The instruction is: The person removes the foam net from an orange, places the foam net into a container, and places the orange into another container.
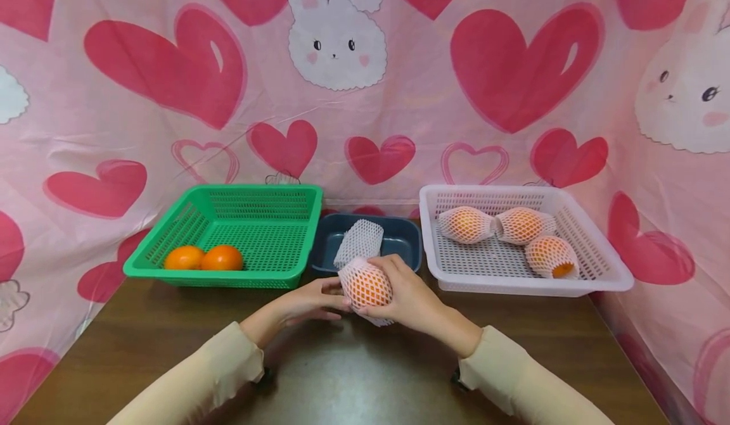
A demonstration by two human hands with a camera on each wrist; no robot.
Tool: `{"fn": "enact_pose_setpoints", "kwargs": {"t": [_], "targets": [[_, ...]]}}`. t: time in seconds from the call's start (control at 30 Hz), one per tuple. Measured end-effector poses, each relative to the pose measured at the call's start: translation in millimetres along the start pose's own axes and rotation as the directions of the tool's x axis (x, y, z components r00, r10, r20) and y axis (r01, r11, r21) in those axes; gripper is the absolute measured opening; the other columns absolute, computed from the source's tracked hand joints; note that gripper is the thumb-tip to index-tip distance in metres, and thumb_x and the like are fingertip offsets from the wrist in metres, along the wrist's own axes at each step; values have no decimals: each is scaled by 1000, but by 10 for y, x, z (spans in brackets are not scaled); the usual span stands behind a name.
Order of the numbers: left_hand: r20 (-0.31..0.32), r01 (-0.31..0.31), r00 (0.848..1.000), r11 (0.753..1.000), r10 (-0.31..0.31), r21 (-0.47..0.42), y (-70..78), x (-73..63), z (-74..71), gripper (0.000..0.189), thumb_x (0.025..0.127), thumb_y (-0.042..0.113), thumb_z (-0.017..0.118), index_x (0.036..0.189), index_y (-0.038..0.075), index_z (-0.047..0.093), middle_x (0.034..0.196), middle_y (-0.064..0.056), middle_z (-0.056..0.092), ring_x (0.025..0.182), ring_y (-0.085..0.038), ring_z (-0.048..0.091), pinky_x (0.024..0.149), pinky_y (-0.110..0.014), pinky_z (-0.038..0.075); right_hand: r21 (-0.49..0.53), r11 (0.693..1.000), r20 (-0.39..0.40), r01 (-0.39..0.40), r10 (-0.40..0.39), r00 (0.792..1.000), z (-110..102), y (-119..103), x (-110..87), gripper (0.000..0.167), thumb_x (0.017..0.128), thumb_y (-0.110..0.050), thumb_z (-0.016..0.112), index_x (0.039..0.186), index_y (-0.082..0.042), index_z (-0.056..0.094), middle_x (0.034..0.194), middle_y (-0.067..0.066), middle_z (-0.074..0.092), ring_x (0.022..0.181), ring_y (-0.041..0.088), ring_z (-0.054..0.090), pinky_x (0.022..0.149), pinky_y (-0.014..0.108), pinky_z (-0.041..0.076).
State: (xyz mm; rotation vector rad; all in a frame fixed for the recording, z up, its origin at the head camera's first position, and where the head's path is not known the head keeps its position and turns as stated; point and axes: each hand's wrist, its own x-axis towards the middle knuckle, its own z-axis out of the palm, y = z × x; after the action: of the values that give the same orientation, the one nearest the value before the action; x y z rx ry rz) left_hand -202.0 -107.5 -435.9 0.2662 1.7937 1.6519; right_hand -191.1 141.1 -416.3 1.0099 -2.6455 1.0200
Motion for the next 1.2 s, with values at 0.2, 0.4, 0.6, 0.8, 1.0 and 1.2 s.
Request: {"fn": "enact_pose_setpoints", "kwargs": {"t": [0.2,0.4,0.6,0.8,1.0,1.2], "targets": [[-42,-32,999,999,31,-38,-30,-22,3,65,101,29,64,151,-6,40,133,-18,61,118,-29,62,103,-53,48,-11,997,-46,73,-74,996,170,65,-15,88,69,-34,97,137,-5,50,130,12,52,114,27,58,93,48,54],[-126,-58,991,997,50,-60,-60,-47,31,59,99,24,67,145,-7,46,124,-14,65,107,-24,65,101,-54,49,-6,995,-42,96,-96,994,287,88,-25,89,67,-30,99,135,-4,48,129,12,51,117,27,56,98,49,51],[-122,-83,989,996,79,-34,-63,-51,35,55,98,19,69,143,-6,50,123,-12,66,108,-23,64,100,-53,50,3,996,-30,87,-87,996,300,101,-51,89,66,-29,99,135,-4,48,129,12,51,117,28,56,98,50,51],[-113,-86,990,996,84,-13,-88,-33,16,56,96,16,71,144,-5,50,126,-14,65,111,-22,63,99,-50,51,8,998,16,54,-55,998,271,108,-70,79,75,-35,94,133,-4,50,127,11,52,111,25,58,94,47,53],[-113,-80,990,997,79,2,-109,-43,25,53,95,13,72,141,-6,53,128,-17,65,110,-23,65,98,-50,52,29,1000,45,0,-2,999,217,125,-95,68,86,-32,86,135,-4,49,121,7,55,106,22,61,88,42,55],[-125,-62,990,998,61,-1,-125,-34,48,50,96,11,70,140,-6,55,131,-19,64,110,-25,66,97,-50,53,50,999,41,-13,11,999,158,140,-81,69,89,-26,83,141,-1,47,116,3,58,104,20,62,81,34,55]]}}
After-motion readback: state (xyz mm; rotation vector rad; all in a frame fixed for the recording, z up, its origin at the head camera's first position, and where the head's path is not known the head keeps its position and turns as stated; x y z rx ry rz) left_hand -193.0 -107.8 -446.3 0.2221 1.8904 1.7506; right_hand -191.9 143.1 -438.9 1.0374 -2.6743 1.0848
